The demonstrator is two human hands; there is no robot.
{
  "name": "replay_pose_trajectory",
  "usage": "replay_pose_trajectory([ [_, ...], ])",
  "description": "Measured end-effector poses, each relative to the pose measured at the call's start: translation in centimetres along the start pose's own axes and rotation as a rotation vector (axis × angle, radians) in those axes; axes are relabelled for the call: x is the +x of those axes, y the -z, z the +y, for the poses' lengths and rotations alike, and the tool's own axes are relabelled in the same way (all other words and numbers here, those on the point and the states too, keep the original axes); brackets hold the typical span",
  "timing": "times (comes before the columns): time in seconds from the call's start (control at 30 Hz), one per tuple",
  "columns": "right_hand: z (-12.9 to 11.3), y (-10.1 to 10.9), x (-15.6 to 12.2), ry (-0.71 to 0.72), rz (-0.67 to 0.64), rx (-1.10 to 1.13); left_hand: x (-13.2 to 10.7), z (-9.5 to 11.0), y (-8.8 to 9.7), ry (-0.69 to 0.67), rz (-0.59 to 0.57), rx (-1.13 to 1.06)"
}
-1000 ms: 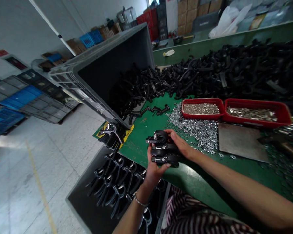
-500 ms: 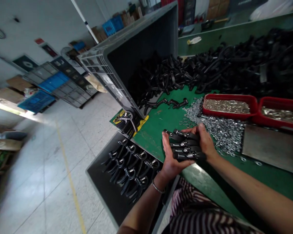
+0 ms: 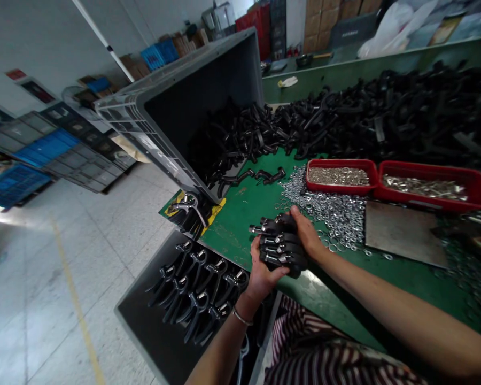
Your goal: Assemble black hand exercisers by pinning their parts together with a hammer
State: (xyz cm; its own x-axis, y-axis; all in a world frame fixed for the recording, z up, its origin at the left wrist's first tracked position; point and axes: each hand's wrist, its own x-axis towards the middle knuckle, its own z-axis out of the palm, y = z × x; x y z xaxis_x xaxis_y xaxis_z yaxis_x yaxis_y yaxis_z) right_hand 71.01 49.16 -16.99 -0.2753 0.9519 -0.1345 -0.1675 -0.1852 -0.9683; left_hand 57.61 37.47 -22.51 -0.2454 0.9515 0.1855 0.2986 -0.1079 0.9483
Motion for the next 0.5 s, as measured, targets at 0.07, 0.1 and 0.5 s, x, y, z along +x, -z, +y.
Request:
replay_pose_trajectory([
  [0.07,0.8,0.5,0.1,-0.041,0.066,-0.008,0.1,-0.2,-0.1,-0.026,0.016,-0.01],
  [0.1,1.2,0.8,0.2,-0.041,0.075,-0.004,0.2,-0.3,-0.1,-0.027,0.004,-0.018],
  [0.5,0.3,2.5,-0.6,0.048,-0.201,-0.141,0.4,0.5,-0.1,-0.218,-0.383,0.292],
])
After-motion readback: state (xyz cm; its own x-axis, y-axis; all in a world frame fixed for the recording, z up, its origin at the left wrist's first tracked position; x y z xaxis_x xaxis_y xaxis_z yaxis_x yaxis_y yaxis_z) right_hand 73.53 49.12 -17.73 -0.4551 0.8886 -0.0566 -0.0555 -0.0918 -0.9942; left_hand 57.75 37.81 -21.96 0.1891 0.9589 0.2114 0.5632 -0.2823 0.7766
